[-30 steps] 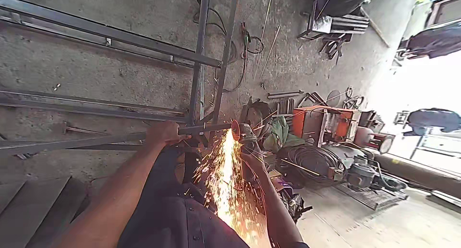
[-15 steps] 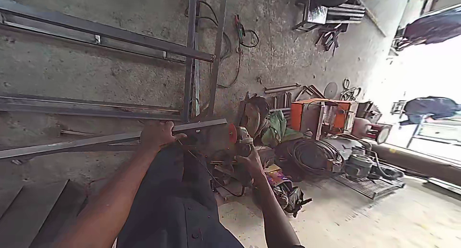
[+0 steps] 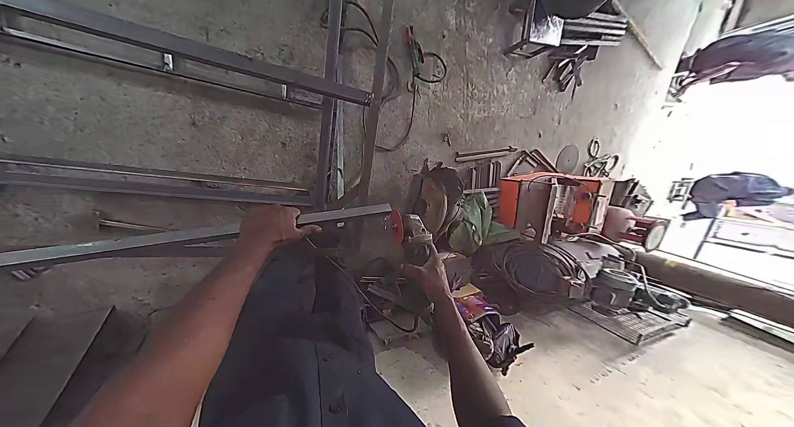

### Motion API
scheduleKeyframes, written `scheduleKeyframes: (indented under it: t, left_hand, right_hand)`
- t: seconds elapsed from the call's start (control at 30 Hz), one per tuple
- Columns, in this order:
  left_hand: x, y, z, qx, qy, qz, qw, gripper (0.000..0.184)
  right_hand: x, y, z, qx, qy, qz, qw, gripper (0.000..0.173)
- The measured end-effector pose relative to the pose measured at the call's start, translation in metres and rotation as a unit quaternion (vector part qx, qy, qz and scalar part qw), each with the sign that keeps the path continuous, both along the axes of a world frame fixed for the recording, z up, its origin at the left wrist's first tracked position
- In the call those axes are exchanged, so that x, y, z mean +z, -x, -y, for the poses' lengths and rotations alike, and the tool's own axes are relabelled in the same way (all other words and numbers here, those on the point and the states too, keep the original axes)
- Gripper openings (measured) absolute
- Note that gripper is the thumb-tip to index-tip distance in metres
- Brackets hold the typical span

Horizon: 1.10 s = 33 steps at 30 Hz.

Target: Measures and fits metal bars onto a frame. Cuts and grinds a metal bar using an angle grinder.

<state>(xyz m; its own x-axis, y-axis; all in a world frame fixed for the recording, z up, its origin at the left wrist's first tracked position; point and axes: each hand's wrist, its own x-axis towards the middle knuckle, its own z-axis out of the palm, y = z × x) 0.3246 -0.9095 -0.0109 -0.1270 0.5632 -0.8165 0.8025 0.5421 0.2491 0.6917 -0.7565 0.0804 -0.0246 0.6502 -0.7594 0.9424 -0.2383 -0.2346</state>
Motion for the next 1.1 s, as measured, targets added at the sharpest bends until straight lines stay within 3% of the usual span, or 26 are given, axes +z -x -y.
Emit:
scheduleKeyframes:
  t: [0.7,0.9,1.0,1.03,1.07,1.1]
  left_hand:
    - [0.001,-0.002,-0.001,-0.007,0.019,-0.017,1.0,0.092]
    - [0.006,-0.003,-0.002,0.004,0.017,-0.013,1.0,0.088]
    - [0.003,-0.003,-0.002,0.026,0.017,0.008,0.999,0.086]
    - [0.003,-0.004,-0.003,0.032,0.02,0.013,0.999,0.087]
    - [0.004,-0.003,-0.003,0.032,0.029,0.025,0.999,0.087]
    - [0.005,-0.003,-0.003,0.026,0.032,0.023,0.999,0.087]
  right_hand:
    - [-0.002,0.013,-0.014,0.035,-0.039,-0.01,0.999,0.09]
    - [0.024,0.038,-0.017,0.01,-0.001,-0.021,1.0,0.094]
    - [0.0,0.018,-0.017,0.039,-0.058,-0.069,0.995,0.088]
    - [0.008,0.021,-0.015,0.052,-0.085,-0.103,0.99,0.086]
    - [0.039,0.037,-0.014,0.059,-0.085,-0.11,0.989,0.079]
    - [0.092,0.073,-0.017,0.041,-0.017,-0.057,0.997,0.069]
